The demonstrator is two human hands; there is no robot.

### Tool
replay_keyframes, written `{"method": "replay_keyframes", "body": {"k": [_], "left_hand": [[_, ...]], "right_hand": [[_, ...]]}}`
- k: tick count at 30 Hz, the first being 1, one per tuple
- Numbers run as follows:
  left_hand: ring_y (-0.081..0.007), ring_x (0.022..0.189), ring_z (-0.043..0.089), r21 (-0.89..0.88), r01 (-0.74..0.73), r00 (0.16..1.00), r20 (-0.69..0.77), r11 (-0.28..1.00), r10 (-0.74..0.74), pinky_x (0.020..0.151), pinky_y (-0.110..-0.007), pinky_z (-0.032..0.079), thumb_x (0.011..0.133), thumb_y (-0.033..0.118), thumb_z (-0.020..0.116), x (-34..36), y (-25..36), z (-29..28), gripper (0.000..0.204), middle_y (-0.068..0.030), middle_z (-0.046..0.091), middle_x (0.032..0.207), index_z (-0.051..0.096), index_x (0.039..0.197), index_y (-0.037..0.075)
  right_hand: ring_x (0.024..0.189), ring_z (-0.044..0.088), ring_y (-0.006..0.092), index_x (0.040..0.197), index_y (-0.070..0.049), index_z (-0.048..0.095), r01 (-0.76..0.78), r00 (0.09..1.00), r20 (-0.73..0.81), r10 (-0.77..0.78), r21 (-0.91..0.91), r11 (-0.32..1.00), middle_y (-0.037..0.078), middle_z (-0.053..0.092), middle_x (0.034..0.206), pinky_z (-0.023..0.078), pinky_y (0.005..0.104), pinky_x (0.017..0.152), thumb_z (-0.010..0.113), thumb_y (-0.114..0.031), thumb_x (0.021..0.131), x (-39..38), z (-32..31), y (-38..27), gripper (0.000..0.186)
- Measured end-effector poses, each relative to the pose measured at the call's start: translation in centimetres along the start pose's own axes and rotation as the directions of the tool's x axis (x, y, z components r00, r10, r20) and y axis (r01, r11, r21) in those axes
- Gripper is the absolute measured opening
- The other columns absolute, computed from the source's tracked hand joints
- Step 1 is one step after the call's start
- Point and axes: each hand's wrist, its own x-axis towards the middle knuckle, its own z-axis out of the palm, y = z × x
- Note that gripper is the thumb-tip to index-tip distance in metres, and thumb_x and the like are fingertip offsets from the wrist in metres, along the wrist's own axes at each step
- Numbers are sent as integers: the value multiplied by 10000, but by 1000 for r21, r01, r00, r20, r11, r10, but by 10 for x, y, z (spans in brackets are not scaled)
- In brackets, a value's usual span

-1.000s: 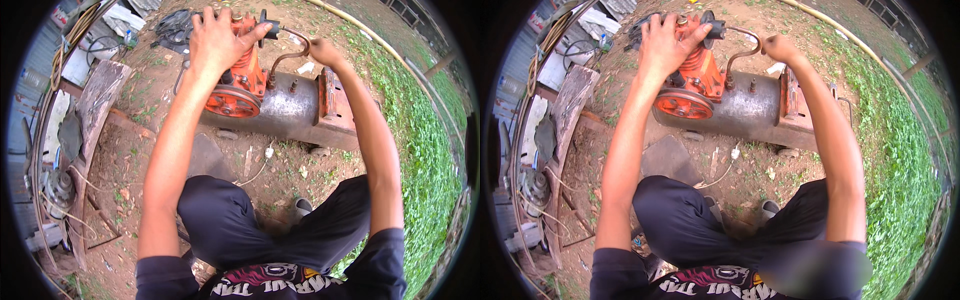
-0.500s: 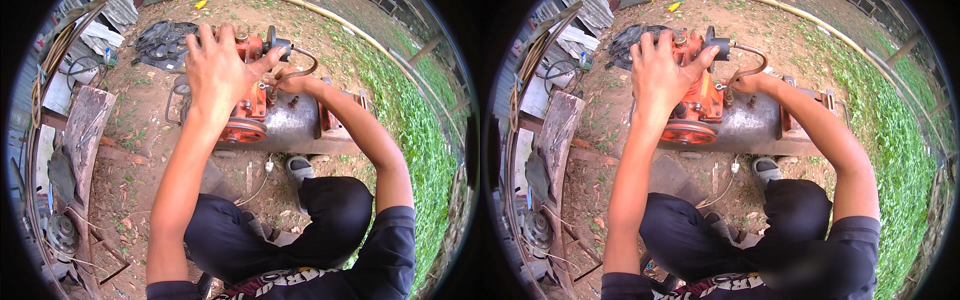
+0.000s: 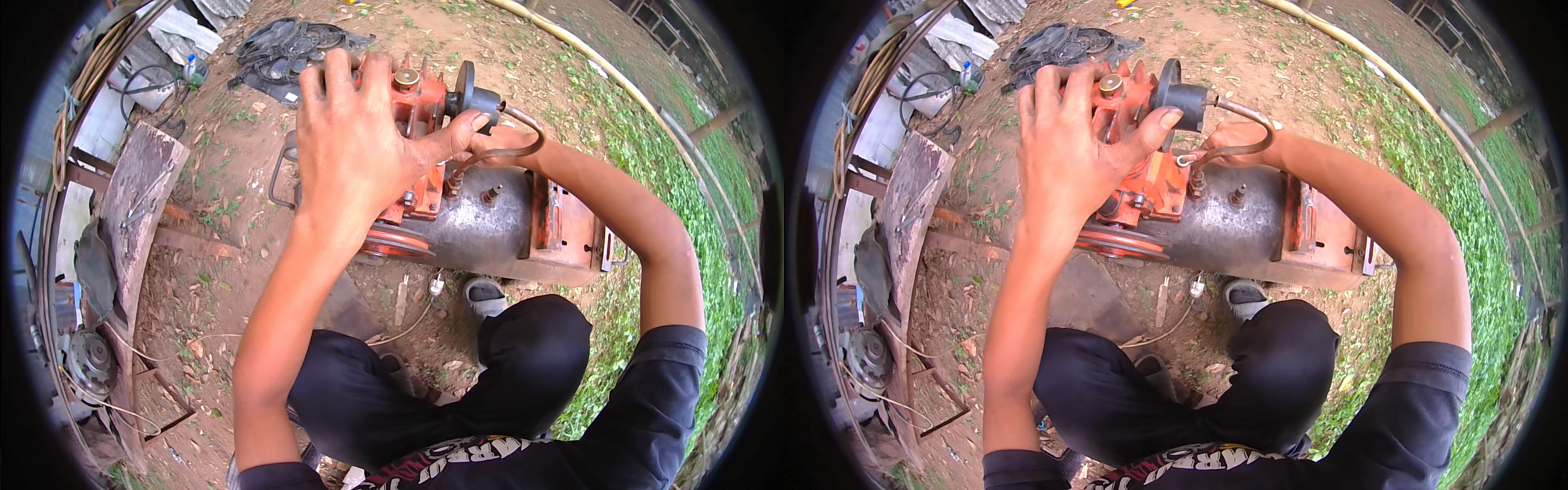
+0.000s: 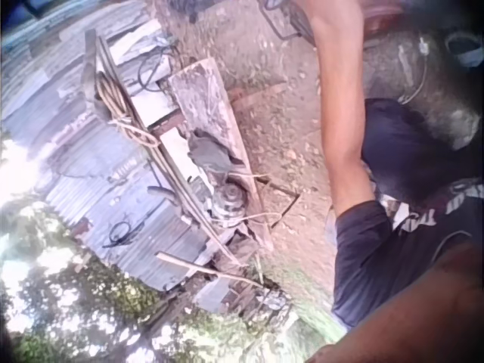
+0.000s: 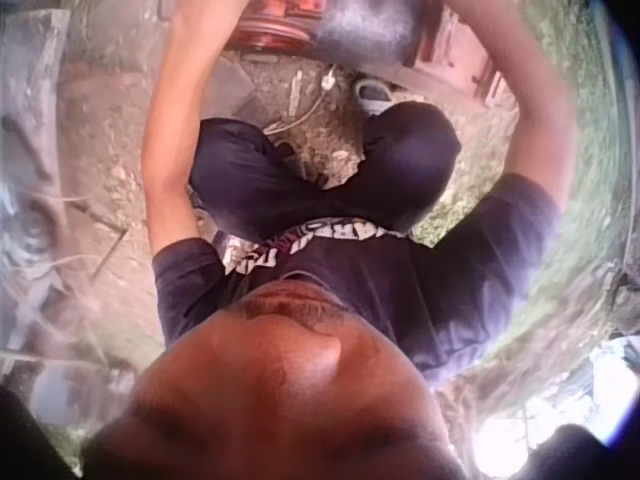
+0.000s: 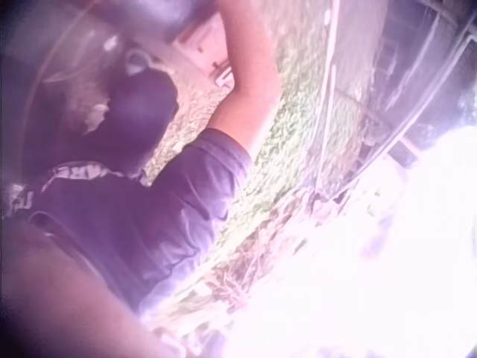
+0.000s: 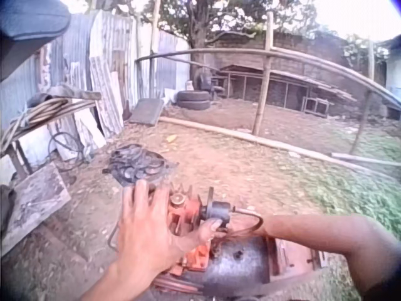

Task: The person uses a wrench to tighten bolts on a red compressor pump that is mounted on top of a horizontal metal tank.

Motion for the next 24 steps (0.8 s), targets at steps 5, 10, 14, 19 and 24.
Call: {"method": "replay_keyframes", "body": {"k": [5, 10, 14, 19, 24], "left_hand": [[-330, 945, 536, -45, -12, 1000, -13, 999, 12, 849, -464, 450, 698, 588, 823, 2, 3, 1, 702, -133, 559, 973, 650, 1099, 38], [-343, 924, 529, -27, -16, 1000, 5, 999, 16, 824, -470, 457, 686, 563, 826, 6, 3, -2, 673, -146, 538, 953, 650, 1036, 15], [-371, 935, 509, -15, -29, 999, -15, 999, 29, 805, -488, 482, 642, 582, 832, 8, 2, 3, 701, -172, 509, 948, 638, 966, -9], [-364, 925, 505, -20, -36, 999, -11, 999, 36, 805, -482, 477, 625, 521, 855, 7, 3, 4, 655, -159, 514, 937, 636, 959, 1], [-341, 915, 504, -31, -74, 997, -30, 997, 73, 813, -466, 449, 600, 492, 863, 10, 1, 6, 641, -139, 531, 917, 629, 959, 15]], "right_hand": [[700, 699, 327, 968, -71, 761, -66, 997, 45, 58, 201, 977, 185, 696, 742, 541, 458, 715, 554, -317, 988, -4, 7, 21, 323], [667, 687, 332, 963, -74, 751, 194, 981, 6, -194, -12, 981, 170, 667, 679, 538, 455, 672, 544, -382, 1007, 2, 4, 30, 373], [681, 684, 345, 950, -77, 725, 254, 967, 27, -252, -125, 959, 160, 653, 675, 544, 453, 703, 549, -419, 1009, 1, -1, 33, 389], [730, 680, 377, 876, -104, 617, -17, 996, 85, 36, -215, 977, 160, 621, 682, 538, 479, 689, 642, -389, 933, -36, 1, 37, 292], [684, 663, 386, 931, -114, 580, -75, 991, 93, 97, -218, 973, 152, 615, 710, 529, 510, 626, 696, -304, 842, -51, 21, 73, 241]]}}
